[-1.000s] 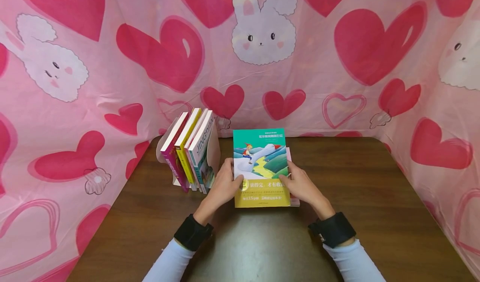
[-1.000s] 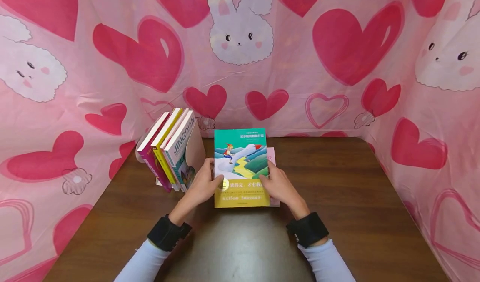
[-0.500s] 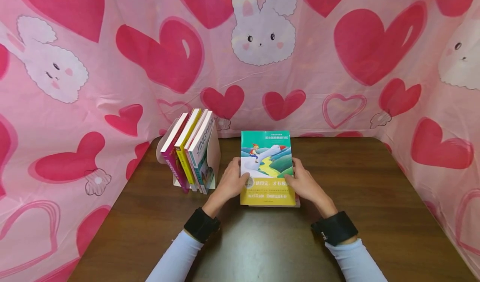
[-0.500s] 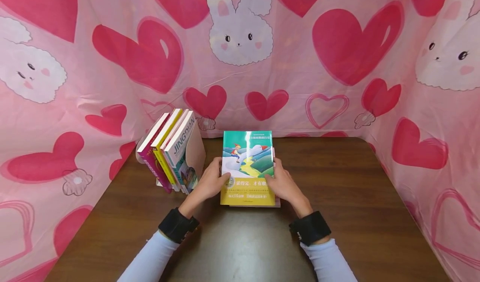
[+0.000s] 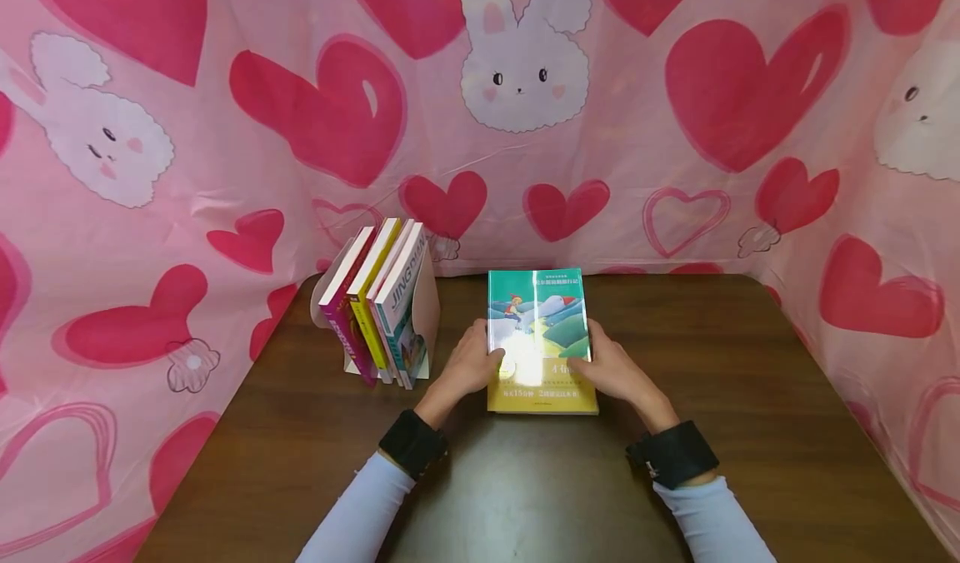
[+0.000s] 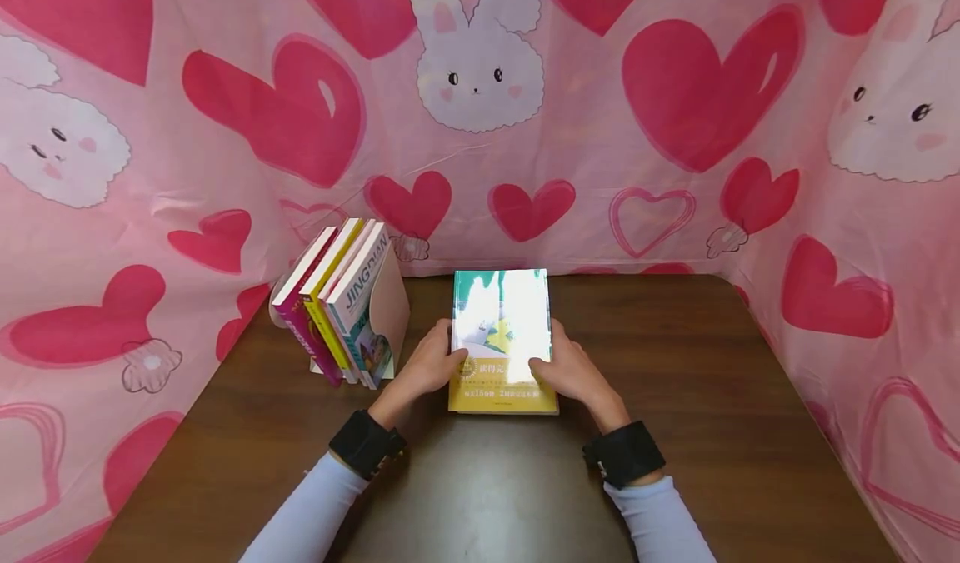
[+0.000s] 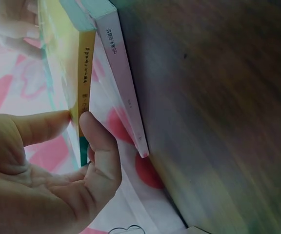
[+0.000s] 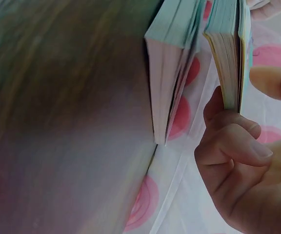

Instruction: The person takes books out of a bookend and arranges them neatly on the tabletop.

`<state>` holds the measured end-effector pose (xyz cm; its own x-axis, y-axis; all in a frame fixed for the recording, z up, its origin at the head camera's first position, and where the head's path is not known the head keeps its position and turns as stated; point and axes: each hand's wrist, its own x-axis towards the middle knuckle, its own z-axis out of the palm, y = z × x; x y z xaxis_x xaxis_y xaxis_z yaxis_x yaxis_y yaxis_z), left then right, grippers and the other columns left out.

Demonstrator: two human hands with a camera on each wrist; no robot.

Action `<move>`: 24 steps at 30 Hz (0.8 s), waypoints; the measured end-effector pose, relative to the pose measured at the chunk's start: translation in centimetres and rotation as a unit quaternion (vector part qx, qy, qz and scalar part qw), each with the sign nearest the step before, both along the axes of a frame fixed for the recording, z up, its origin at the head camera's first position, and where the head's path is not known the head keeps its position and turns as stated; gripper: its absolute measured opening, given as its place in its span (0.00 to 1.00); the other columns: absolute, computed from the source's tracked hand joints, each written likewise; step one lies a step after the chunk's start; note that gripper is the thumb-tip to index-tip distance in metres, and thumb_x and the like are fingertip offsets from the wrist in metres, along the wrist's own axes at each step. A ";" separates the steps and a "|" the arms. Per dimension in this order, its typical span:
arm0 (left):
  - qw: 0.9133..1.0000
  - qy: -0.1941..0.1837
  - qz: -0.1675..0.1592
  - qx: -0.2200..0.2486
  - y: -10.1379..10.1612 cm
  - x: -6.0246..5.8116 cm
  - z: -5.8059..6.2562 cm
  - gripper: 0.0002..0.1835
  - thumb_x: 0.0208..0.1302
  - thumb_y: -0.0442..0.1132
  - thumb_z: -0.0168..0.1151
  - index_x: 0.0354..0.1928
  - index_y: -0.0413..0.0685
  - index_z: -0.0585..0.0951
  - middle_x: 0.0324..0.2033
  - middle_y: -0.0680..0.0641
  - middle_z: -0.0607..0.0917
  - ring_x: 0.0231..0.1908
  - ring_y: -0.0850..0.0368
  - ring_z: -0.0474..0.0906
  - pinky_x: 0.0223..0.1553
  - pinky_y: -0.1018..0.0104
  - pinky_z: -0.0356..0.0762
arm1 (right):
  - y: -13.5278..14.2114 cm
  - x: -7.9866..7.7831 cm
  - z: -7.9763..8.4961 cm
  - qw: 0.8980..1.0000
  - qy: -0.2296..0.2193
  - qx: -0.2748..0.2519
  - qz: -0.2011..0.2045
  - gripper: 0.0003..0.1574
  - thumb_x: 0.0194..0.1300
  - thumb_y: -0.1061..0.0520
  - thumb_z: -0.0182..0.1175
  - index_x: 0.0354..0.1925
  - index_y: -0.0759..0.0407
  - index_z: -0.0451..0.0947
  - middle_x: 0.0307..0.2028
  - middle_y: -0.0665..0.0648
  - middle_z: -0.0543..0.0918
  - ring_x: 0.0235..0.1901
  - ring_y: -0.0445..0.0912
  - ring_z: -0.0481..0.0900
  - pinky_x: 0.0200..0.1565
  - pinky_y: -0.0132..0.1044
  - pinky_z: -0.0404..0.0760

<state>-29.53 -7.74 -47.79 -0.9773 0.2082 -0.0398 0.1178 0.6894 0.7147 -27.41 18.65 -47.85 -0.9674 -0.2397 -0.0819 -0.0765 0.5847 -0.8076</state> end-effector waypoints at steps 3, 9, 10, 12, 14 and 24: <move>1.000 -0.002 -0.007 -0.008 0.1 -0.4 -0.3 0.31 0.76 0.39 0.62 0.72 0.32 0.65 0.61 0.33 0.76 0.58 0.41 0.75 0.63 0.44 0.73 | 0.2 -0.1 -0.3 1.000 0.006 0.001 0.005 0.54 0.71 0.56 0.63 0.80 0.72 0.44 0.68 0.74 0.71 0.58 0.61 0.76 0.65 0.64 0.73; 1.000 -0.010 -0.021 -0.017 0.4 -0.9 -0.7 0.30 0.76 0.39 0.63 0.71 0.32 0.65 0.59 0.34 0.76 0.55 0.42 0.74 0.61 0.45 0.74 | 0.3 -0.2 -0.3 1.000 0.011 0.010 0.005 0.54 0.69 0.57 0.64 0.79 0.74 0.44 0.70 0.76 0.68 0.62 0.65 0.74 0.65 0.65 0.72; 1.000 -0.012 -0.022 -0.018 0.5 -1.0 -0.7 0.30 0.76 0.39 0.63 0.71 0.32 0.66 0.58 0.35 0.76 0.55 0.43 0.74 0.61 0.46 0.74 | 0.3 -0.2 -0.3 1.000 0.009 0.012 0.005 0.55 0.69 0.57 0.64 0.79 0.75 0.44 0.71 0.77 0.67 0.64 0.67 0.73 0.66 0.66 0.70; 0.999 -0.020 -0.023 -0.020 0.6 -1.1 -0.8 0.30 0.76 0.39 0.63 0.71 0.32 0.66 0.59 0.35 0.76 0.54 0.43 0.74 0.61 0.46 0.74 | 0.3 -0.2 -0.3 1.000 0.007 0.018 0.004 0.55 0.69 0.57 0.64 0.78 0.76 0.44 0.73 0.78 0.64 0.68 0.69 0.69 0.67 0.67 0.68; 0.999 -0.026 -0.022 -0.025 0.8 -1.2 -0.9 0.30 0.76 0.39 0.63 0.72 0.32 0.66 0.61 0.35 0.75 0.55 0.43 0.73 0.62 0.46 0.73 | 0.3 -0.3 -0.4 1.000 0.004 0.022 0.004 0.55 0.69 0.57 0.64 0.78 0.76 0.44 0.73 0.79 0.63 0.70 0.71 0.67 0.67 0.68 0.67; 0.998 -0.035 -0.017 -0.047 1.2 -1.4 -1.1 0.29 0.76 0.39 0.63 0.71 0.32 0.67 0.59 0.35 0.76 0.55 0.43 0.73 0.63 0.46 0.73 | 0.4 -0.6 -0.9 0.999 -0.009 0.053 -0.006 0.52 0.70 0.57 0.65 0.77 0.77 0.48 0.69 0.78 0.70 0.63 0.67 0.72 0.68 0.67 0.68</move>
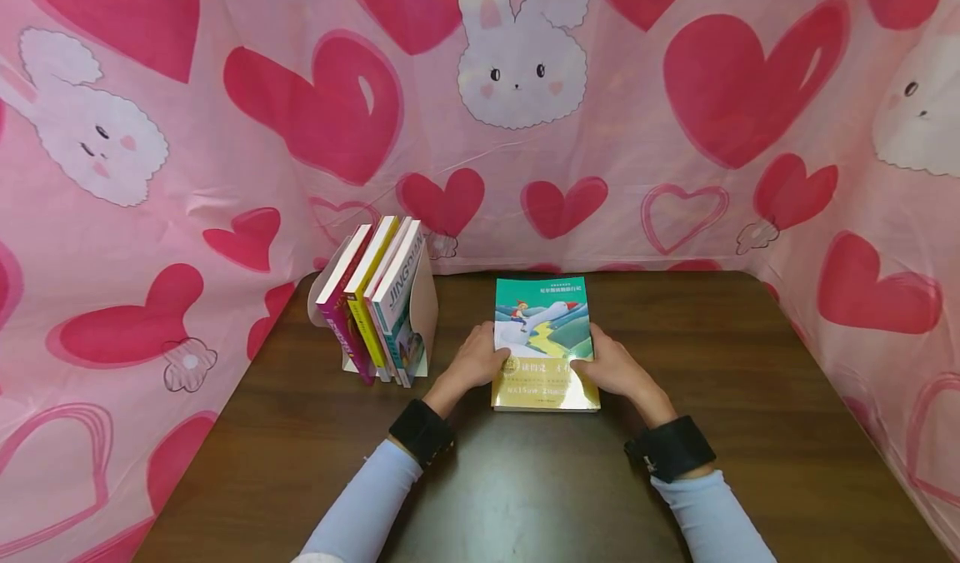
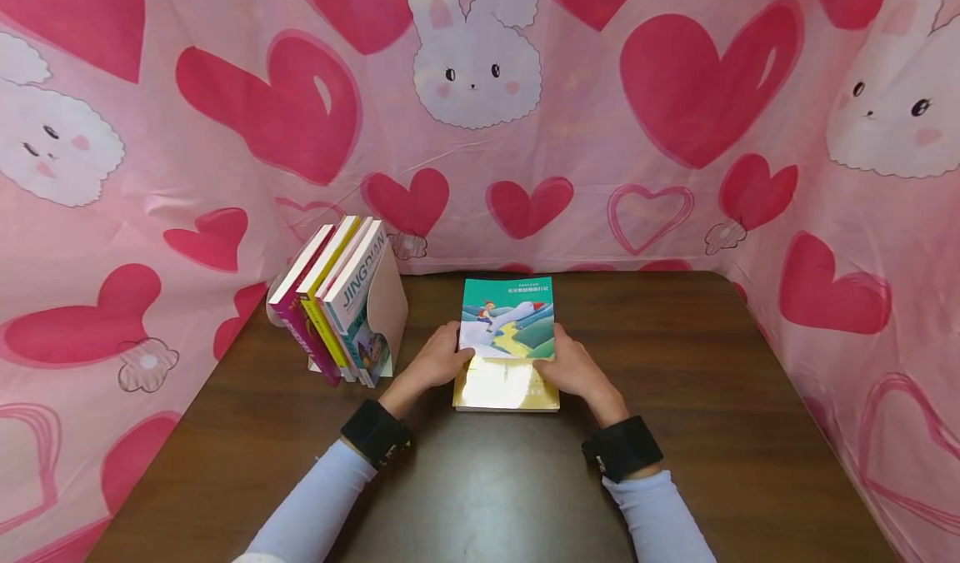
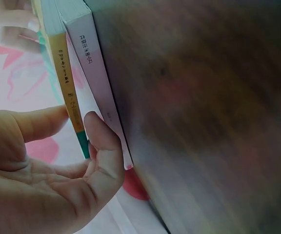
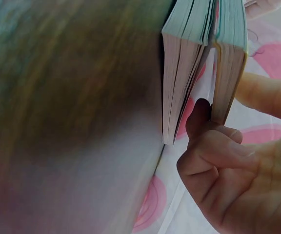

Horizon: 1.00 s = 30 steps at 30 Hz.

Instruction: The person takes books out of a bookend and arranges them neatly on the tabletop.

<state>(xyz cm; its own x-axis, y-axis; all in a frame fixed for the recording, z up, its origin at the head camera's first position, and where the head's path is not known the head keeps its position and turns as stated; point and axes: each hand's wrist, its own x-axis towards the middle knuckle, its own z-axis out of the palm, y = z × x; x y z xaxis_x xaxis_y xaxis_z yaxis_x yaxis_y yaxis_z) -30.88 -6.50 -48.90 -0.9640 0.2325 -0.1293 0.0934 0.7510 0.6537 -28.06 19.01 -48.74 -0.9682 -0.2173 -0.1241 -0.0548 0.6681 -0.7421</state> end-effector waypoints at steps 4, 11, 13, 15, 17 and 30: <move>1.000 -0.007 0.000 -0.008 0.0 0.0 0.0 0.30 0.76 0.40 0.63 0.71 0.32 0.68 0.59 0.35 0.75 0.55 0.43 0.73 0.64 0.46 0.73 | -0.2 -0.1 0.0 1.000 -0.008 0.014 -0.005 0.51 0.71 0.57 0.65 0.77 0.78 0.49 0.68 0.78 0.70 0.63 0.68 0.72 0.68 0.67 0.67; 0.999 -0.027 0.004 -0.046 0.1 -0.2 0.0 0.30 0.76 0.43 0.64 0.70 0.33 0.69 0.57 0.37 0.74 0.53 0.44 0.73 0.62 0.49 0.75 | -0.5 -0.3 -0.1 0.998 -0.040 0.041 0.000 0.53 0.74 0.55 0.63 0.77 0.81 0.45 0.73 0.81 0.61 0.69 0.71 0.66 0.70 0.67 0.62; 0.998 -0.032 0.003 -0.052 0.2 -0.2 0.0 0.29 0.76 0.43 0.65 0.70 0.33 0.70 0.56 0.37 0.74 0.53 0.44 0.73 0.61 0.50 0.76 | -0.5 -0.3 0.0 0.998 -0.046 0.047 -0.002 0.53 0.74 0.56 0.63 0.77 0.82 0.45 0.74 0.81 0.60 0.70 0.71 0.64 0.71 0.67 0.61; 0.998 -0.033 0.002 -0.056 0.2 -0.2 0.1 0.29 0.76 0.43 0.65 0.70 0.33 0.70 0.55 0.38 0.75 0.53 0.44 0.72 0.60 0.51 0.76 | -0.6 -0.3 0.0 0.997 -0.051 0.050 -0.003 0.53 0.74 0.56 0.63 0.77 0.82 0.44 0.74 0.81 0.59 0.71 0.71 0.63 0.71 0.67 0.60; 0.998 -0.034 0.001 -0.059 0.2 -0.2 0.1 0.29 0.76 0.43 0.65 0.70 0.34 0.71 0.55 0.38 0.75 0.53 0.45 0.72 0.59 0.51 0.76 | -0.6 -0.3 0.1 0.997 -0.054 0.051 -0.005 0.53 0.74 0.56 0.63 0.77 0.82 0.44 0.74 0.81 0.59 0.71 0.71 0.63 0.71 0.66 0.60; 0.995 -0.052 0.003 -0.089 0.6 -0.2 -0.2 0.31 0.77 0.45 0.63 0.74 0.36 0.68 0.55 0.40 0.73 0.52 0.47 0.74 0.58 0.56 0.78 | -0.8 -0.4 0.5 0.996 -0.066 0.056 -0.013 0.53 0.72 0.57 0.64 0.76 0.83 0.45 0.73 0.82 0.60 0.68 0.71 0.66 0.71 0.67 0.61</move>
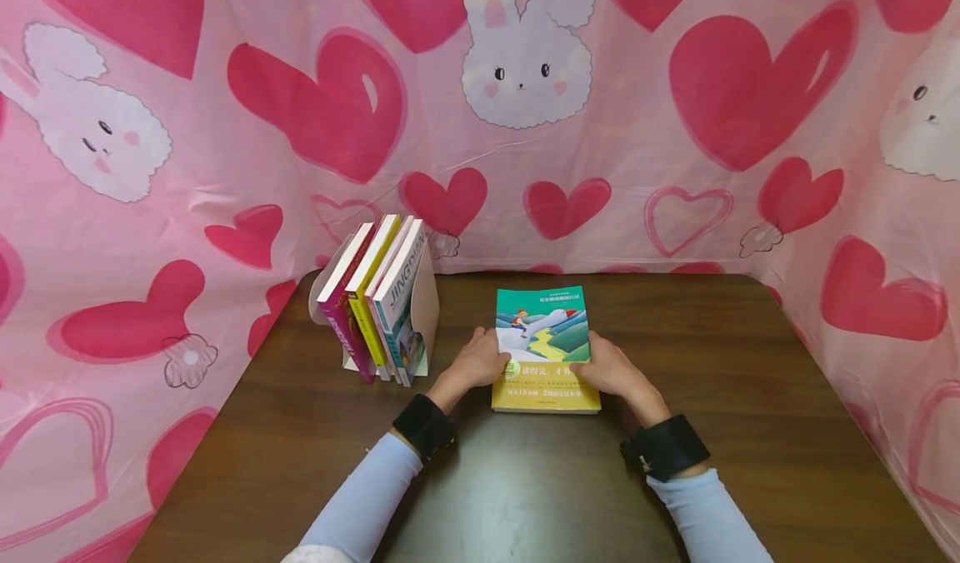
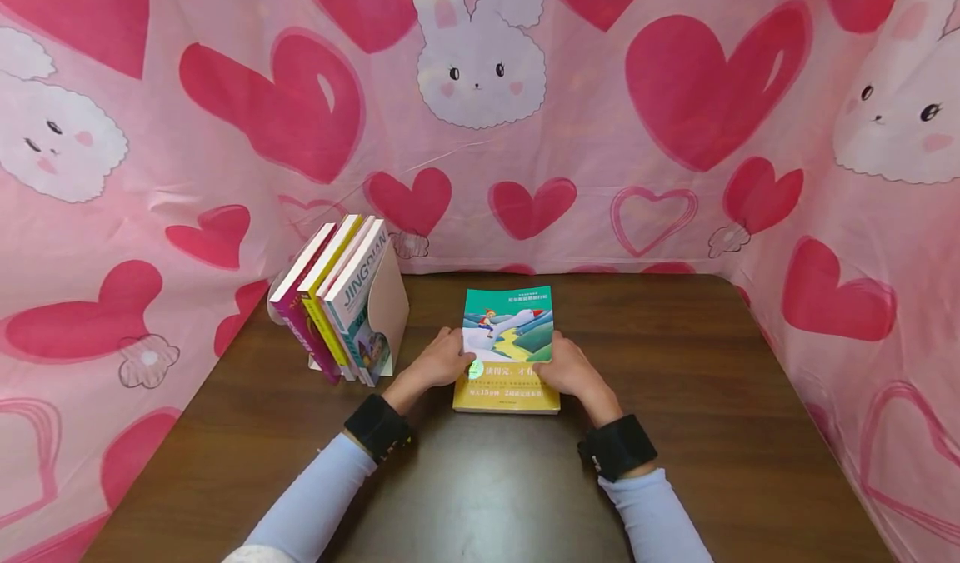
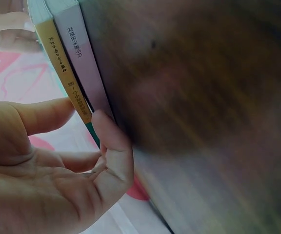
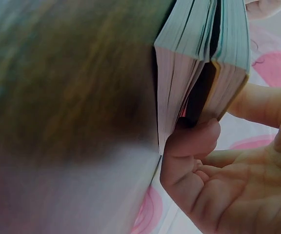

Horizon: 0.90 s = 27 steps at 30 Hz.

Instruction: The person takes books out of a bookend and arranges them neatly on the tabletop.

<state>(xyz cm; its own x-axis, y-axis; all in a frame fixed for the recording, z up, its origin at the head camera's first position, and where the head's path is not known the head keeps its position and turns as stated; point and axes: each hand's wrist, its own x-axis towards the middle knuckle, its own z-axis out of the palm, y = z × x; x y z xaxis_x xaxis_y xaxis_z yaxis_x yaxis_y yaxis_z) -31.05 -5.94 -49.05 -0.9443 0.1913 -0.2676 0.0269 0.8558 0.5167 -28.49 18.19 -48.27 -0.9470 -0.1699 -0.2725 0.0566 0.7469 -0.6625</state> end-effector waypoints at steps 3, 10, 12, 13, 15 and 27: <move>1.000 -0.002 -0.004 -0.006 0.2 0.1 0.1 0.32 0.77 0.45 0.62 0.74 0.34 0.68 0.56 0.39 0.73 0.52 0.46 0.74 0.58 0.55 0.78 | 0.0 0.0 0.0 1.000 -0.004 -0.001 -0.005 0.53 0.72 0.58 0.64 0.76 0.83 0.46 0.73 0.82 0.60 0.67 0.71 0.66 0.71 0.67 0.61; 0.999 -0.009 -0.020 -0.030 0.3 -0.1 0.0 0.32 0.79 0.46 0.60 0.75 0.33 0.66 0.58 0.38 0.72 0.53 0.45 0.74 0.60 0.54 0.78 | -0.1 0.2 -0.1 1.000 -0.010 0.008 -0.019 0.50 0.71 0.57 0.65 0.75 0.81 0.51 0.66 0.79 0.64 0.60 0.68 0.68 0.67 0.66 0.68; 0.999 -0.010 -0.023 -0.031 0.3 -0.1 0.0 0.32 0.79 0.46 0.59 0.74 0.33 0.66 0.58 0.37 0.72 0.53 0.45 0.74 0.60 0.54 0.77 | 0.0 0.2 -0.2 1.000 -0.009 0.011 -0.019 0.49 0.71 0.56 0.66 0.75 0.81 0.53 0.62 0.77 0.66 0.58 0.66 0.68 0.65 0.64 0.70; 0.999 -0.010 -0.024 -0.031 0.3 -0.1 0.0 0.32 0.79 0.46 0.59 0.74 0.32 0.66 0.58 0.37 0.72 0.53 0.45 0.74 0.60 0.54 0.77 | 0.0 0.2 -0.2 1.000 -0.008 0.011 -0.017 0.49 0.70 0.56 0.66 0.74 0.81 0.54 0.61 0.76 0.67 0.57 0.66 0.69 0.64 0.63 0.72; 0.999 -0.010 -0.027 -0.033 0.2 -0.1 0.0 0.31 0.80 0.46 0.59 0.74 0.32 0.67 0.58 0.37 0.72 0.53 0.45 0.74 0.60 0.54 0.78 | 0.1 0.1 -0.2 1.000 -0.008 0.012 -0.013 0.48 0.70 0.57 0.66 0.74 0.81 0.56 0.59 0.75 0.68 0.56 0.65 0.69 0.63 0.62 0.73; 0.999 -0.013 -0.035 -0.031 0.0 0.0 0.4 0.29 0.80 0.45 0.58 0.71 0.30 0.69 0.54 0.38 0.73 0.50 0.45 0.74 0.57 0.54 0.77 | 0.4 -0.4 0.0 1.000 -0.015 0.014 0.014 0.49 0.70 0.56 0.66 0.73 0.82 0.55 0.60 0.76 0.68 0.56 0.65 0.69 0.63 0.63 0.72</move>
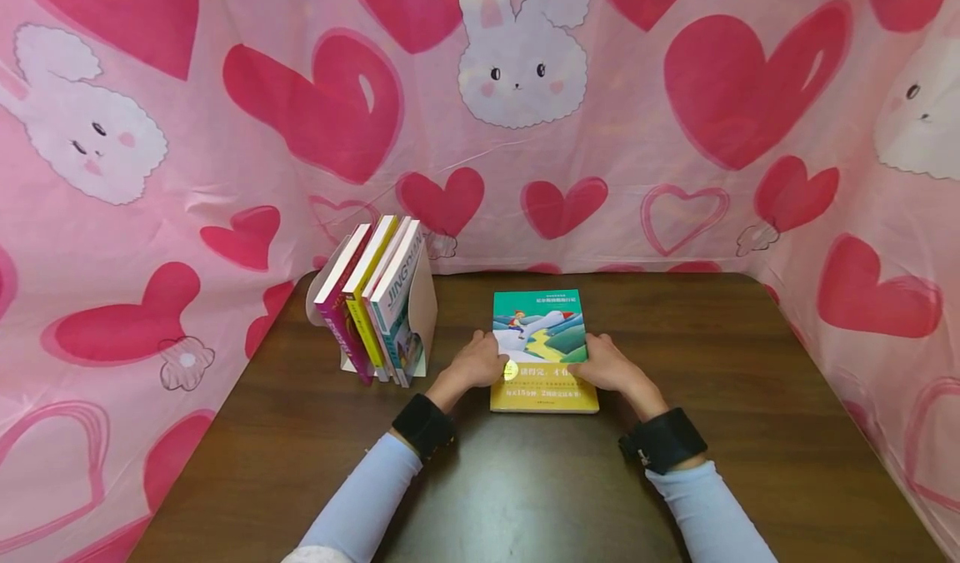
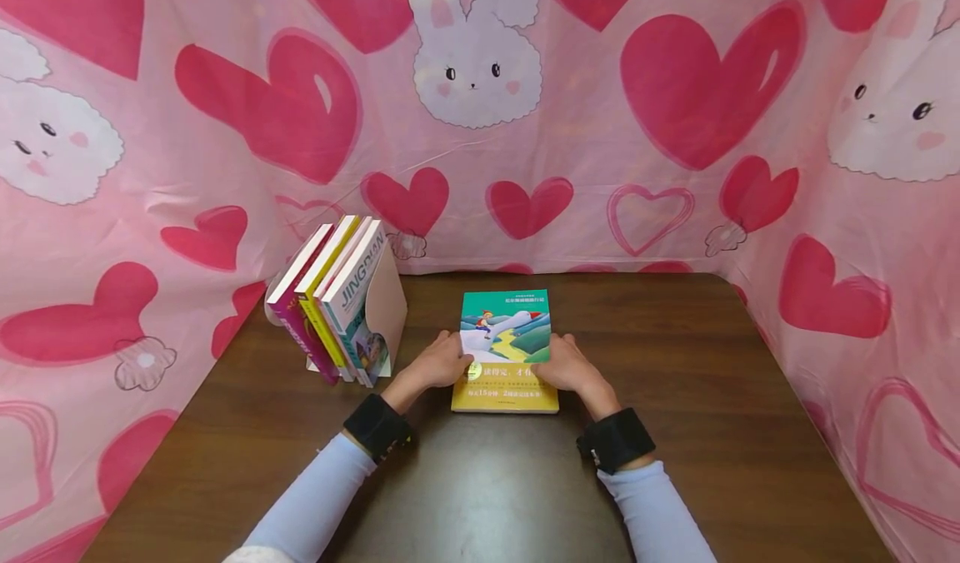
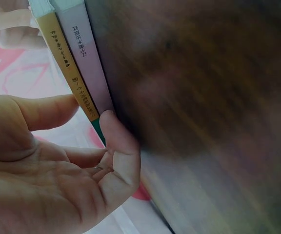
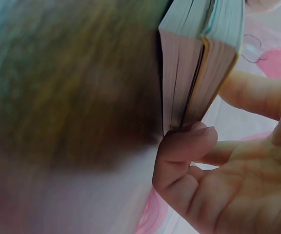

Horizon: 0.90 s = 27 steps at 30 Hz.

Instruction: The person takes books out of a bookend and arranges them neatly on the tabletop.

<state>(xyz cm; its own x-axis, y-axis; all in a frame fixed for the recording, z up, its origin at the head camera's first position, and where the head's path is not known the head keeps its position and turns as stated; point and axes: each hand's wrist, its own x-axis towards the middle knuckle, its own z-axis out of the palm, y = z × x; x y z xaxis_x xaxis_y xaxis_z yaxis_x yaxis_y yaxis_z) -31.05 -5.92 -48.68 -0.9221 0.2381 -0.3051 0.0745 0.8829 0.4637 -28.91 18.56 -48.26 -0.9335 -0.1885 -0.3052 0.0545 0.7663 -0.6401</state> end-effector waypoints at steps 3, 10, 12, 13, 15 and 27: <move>1.000 -0.002 0.002 0.003 0.0 -0.1 0.1 0.29 0.80 0.45 0.59 0.71 0.31 0.69 0.53 0.38 0.73 0.50 0.46 0.74 0.56 0.54 0.77 | 0.2 -0.1 0.0 1.000 -0.002 0.002 0.006 0.50 0.70 0.56 0.66 0.74 0.84 0.54 0.65 0.80 0.66 0.58 0.67 0.69 0.66 0.66 0.69; 1.000 -0.007 0.006 0.008 0.0 -0.4 0.0 0.29 0.79 0.45 0.60 0.70 0.31 0.70 0.51 0.39 0.73 0.50 0.45 0.74 0.56 0.53 0.77 | 0.4 0.0 0.0 1.000 -0.009 -0.012 0.014 0.49 0.72 0.54 0.64 0.73 0.84 0.55 0.66 0.80 0.70 0.57 0.65 0.73 0.67 0.67 0.68; 1.000 -0.010 0.006 0.012 -0.1 -0.4 -0.1 0.29 0.79 0.45 0.60 0.71 0.30 0.70 0.52 0.39 0.73 0.50 0.45 0.74 0.57 0.53 0.77 | 0.5 0.1 0.1 1.000 -0.015 -0.019 0.015 0.47 0.74 0.54 0.62 0.73 0.84 0.55 0.64 0.79 0.72 0.56 0.65 0.73 0.67 0.66 0.69; 1.000 -0.010 0.005 0.014 -0.1 -0.5 -0.2 0.29 0.79 0.45 0.60 0.71 0.30 0.69 0.52 0.39 0.73 0.51 0.45 0.73 0.57 0.53 0.76 | 0.5 0.2 0.1 1.000 -0.016 -0.017 0.016 0.47 0.75 0.54 0.61 0.73 0.85 0.54 0.65 0.79 0.70 0.57 0.65 0.72 0.67 0.66 0.68; 1.000 -0.013 0.007 0.027 -0.2 -0.5 -0.3 0.29 0.79 0.44 0.60 0.71 0.30 0.69 0.53 0.38 0.74 0.52 0.45 0.73 0.59 0.52 0.75 | 0.5 0.5 0.2 0.999 -0.023 -0.021 0.013 0.46 0.75 0.56 0.59 0.74 0.85 0.52 0.67 0.80 0.67 0.60 0.66 0.70 0.69 0.67 0.65; 0.995 0.009 0.031 0.097 -1.5 0.0 0.4 0.31 0.78 0.41 0.60 0.73 0.28 0.66 0.65 0.32 0.75 0.64 0.39 0.73 0.68 0.44 0.71 | 0.5 1.0 0.2 0.999 -0.015 -0.026 0.019 0.47 0.74 0.65 0.53 0.77 0.83 0.40 0.75 0.83 0.53 0.69 0.70 0.60 0.73 0.67 0.55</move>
<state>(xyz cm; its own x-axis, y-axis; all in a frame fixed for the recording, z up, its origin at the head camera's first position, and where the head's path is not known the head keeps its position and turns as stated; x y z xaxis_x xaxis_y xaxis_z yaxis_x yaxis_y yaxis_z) -31.02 -7.40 -48.25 -0.9417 0.2340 -0.2419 0.0330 0.7796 0.6254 -27.88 19.03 -48.02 -0.9157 -0.2402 -0.3223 0.0461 0.7337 -0.6779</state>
